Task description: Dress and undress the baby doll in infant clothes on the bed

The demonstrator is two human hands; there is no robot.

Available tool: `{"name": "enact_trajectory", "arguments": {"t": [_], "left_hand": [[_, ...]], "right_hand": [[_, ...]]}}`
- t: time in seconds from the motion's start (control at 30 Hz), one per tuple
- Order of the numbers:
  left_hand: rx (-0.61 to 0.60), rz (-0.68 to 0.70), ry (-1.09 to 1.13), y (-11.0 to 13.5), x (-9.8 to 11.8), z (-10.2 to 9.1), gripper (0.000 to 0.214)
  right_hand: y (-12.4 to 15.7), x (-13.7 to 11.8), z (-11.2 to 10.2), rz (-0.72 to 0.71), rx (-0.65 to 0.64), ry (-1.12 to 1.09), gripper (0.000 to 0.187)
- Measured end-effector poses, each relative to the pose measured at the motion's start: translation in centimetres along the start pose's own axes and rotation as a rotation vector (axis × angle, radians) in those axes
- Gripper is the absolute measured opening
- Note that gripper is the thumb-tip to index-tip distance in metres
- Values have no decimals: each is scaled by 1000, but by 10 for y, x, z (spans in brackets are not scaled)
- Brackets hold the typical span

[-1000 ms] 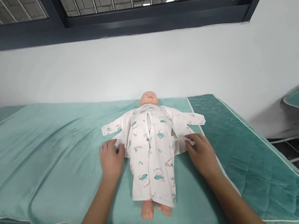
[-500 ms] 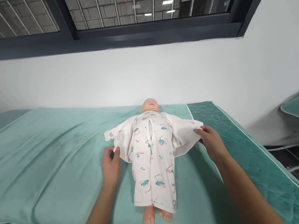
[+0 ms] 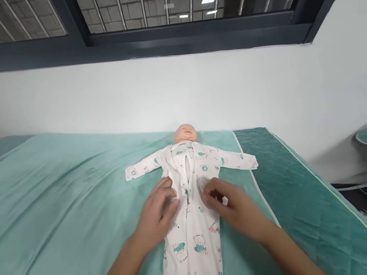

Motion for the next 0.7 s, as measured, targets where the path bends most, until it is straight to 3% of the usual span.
{"name": "enact_trajectory", "arguments": {"t": [0.17, 0.27, 0.33, 0.4, 0.47, 0.53, 0.63, 0.7], "left_hand": [[221, -326, 105, -25, -21, 5, 20], [251, -317, 61, -37, -7, 13, 9], [134, -196, 91, -39, 9, 19, 18], [-70, -60, 130, -37, 22, 23, 26], [-157, -68, 189, -37, 22, 18, 23], [-16, -244, 254, -44, 5, 4, 14], [351, -527, 235, -70, -35, -18, 11], [360, -601, 159, -97, -60, -19, 20]], "right_hand": [[-61, 15, -19, 136, 323, -64, 24], [-111, 25, -22, 191, 436, 104, 22], [-137, 33, -20, 221, 414, 230, 22], [-152, 41, -14, 241, 389, 274, 25], [-155, 47, -9, 258, 415, 223, 27], [-152, 51, -6, 274, 454, 131, 28], [-148, 54, -4, 273, 445, 48, 30], [-147, 54, -5, 263, 425, 29, 30]]}}
Point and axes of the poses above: each hand's wrist, its own y-axis away from the middle knuckle, its own z-axis out of the palm, x = y × z, the point moved 3 cm from there along -y, towards the middle knuckle, and after that the axes turned 1 degree about -y, right-handed, at the moved point
